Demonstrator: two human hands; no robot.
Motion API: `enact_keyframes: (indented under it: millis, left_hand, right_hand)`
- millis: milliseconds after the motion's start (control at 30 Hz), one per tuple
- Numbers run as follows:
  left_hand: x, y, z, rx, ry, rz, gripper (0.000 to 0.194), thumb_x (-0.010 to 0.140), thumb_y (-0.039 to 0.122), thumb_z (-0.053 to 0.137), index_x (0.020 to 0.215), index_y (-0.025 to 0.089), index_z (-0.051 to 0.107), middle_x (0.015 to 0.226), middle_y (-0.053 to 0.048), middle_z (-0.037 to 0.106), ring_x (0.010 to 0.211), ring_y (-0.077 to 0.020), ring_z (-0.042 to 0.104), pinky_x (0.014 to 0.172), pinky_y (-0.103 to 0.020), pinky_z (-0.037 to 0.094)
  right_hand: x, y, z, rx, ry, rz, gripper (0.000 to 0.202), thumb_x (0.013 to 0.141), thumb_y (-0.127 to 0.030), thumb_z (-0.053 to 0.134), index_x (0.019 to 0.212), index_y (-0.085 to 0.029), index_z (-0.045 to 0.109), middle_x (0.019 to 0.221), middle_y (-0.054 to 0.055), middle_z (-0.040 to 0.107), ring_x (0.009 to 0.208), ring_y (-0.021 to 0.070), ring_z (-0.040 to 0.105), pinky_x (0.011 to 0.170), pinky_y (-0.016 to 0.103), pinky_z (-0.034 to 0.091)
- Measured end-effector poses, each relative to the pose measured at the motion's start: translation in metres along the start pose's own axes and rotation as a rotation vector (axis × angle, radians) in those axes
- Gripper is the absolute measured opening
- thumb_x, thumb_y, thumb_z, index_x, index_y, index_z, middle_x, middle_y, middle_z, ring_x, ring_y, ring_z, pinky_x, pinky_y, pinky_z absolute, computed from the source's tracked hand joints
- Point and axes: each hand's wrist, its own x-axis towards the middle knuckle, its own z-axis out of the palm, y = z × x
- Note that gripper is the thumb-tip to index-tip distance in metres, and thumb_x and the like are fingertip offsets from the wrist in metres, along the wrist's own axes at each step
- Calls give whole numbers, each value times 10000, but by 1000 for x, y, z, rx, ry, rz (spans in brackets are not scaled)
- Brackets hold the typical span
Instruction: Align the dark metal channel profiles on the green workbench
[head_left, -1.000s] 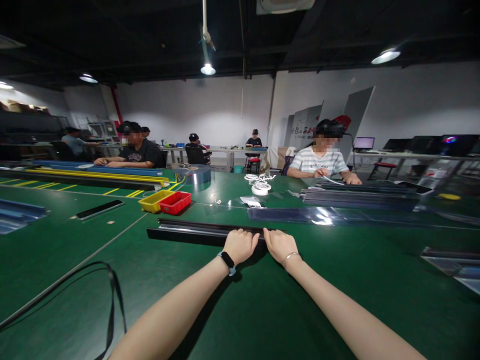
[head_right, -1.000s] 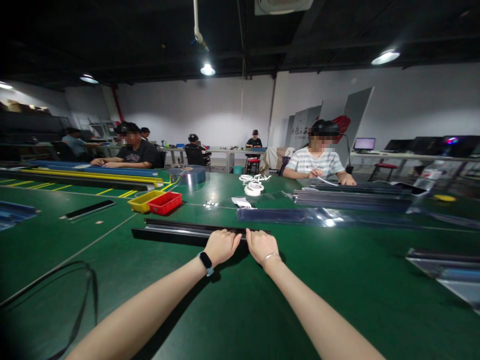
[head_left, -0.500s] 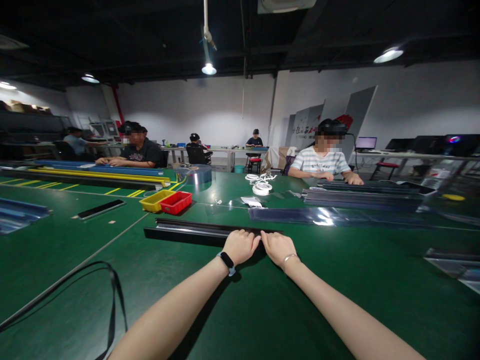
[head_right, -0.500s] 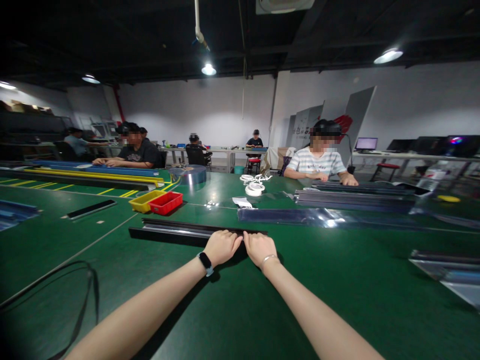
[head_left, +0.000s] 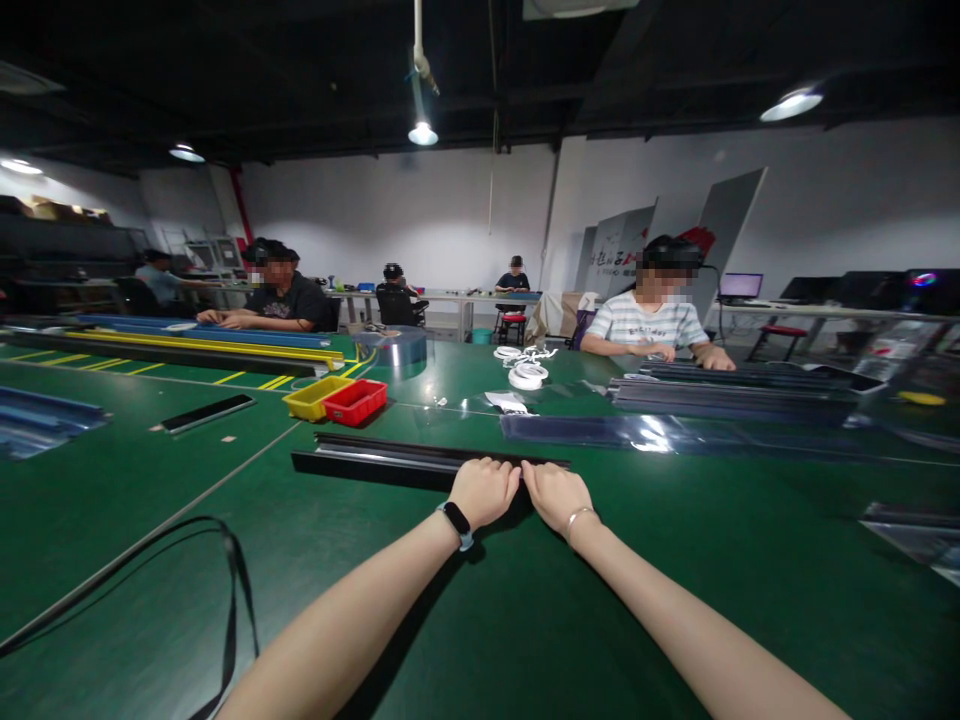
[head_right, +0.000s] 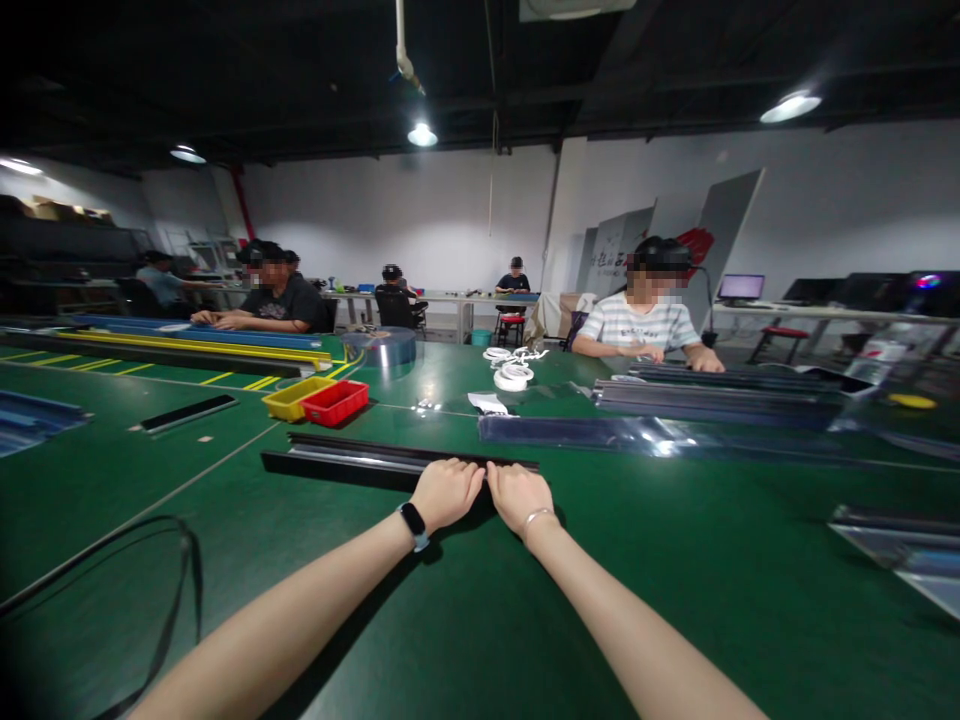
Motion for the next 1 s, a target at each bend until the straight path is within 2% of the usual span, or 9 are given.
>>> enact_keyframes:
  millis: [100, 300, 567, 867, 1000]
  left_hand:
    - [0, 0, 1, -4, -7, -11, 394, 883, 312, 234, 688, 153, 537, 645, -67, 580, 652, -170, 537, 598, -290, 369]
    - [0, 1, -2, -19, 4, -3, 370, 881, 305, 245, 713, 155, 538, 663, -58, 581, 664, -164, 535, 612, -289, 374]
    - [1, 2, -1, -9, -19, 2, 379, 881, 312, 243, 707, 151, 538, 643, -62, 582, 648, -166, 540, 593, -284, 375]
    - [0, 2, -3, -1, -15, 6, 351, 880, 308, 247, 730, 161, 528, 669, -54, 580, 666, -168, 532, 612, -289, 372]
    - [1, 3, -2, -9, -34, -12, 360, 880, 315, 249, 720, 155, 528, 659, -60, 580, 662, -168, 537, 601, -285, 377]
  right_hand:
    - [-1, 0, -1, 7, 21, 27, 508, 893, -324, 121, 788, -176, 595, 724, 66, 620, 696, 154, 569, 555, 237, 354]
    - [-1, 1, -2, 14, -4, -23, 452, 890, -307, 178, 822, -160, 600, 713, 68, 615, 694, 151, 569, 544, 228, 352]
    - [-1, -2, -2, 33, 13, 40, 504, 896, -327, 141, 775, -143, 595, 729, 86, 618, 704, 133, 570, 577, 214, 363]
    - [0, 1, -2, 20, -29, -19, 448, 893, -313, 171, 828, -168, 590, 715, 65, 619, 685, 141, 575, 559, 216, 364]
    - [-1, -1, -4, 16, -24, -4, 481, 896, -307, 142, 809, -152, 590, 731, 81, 616, 705, 139, 574, 569, 217, 364]
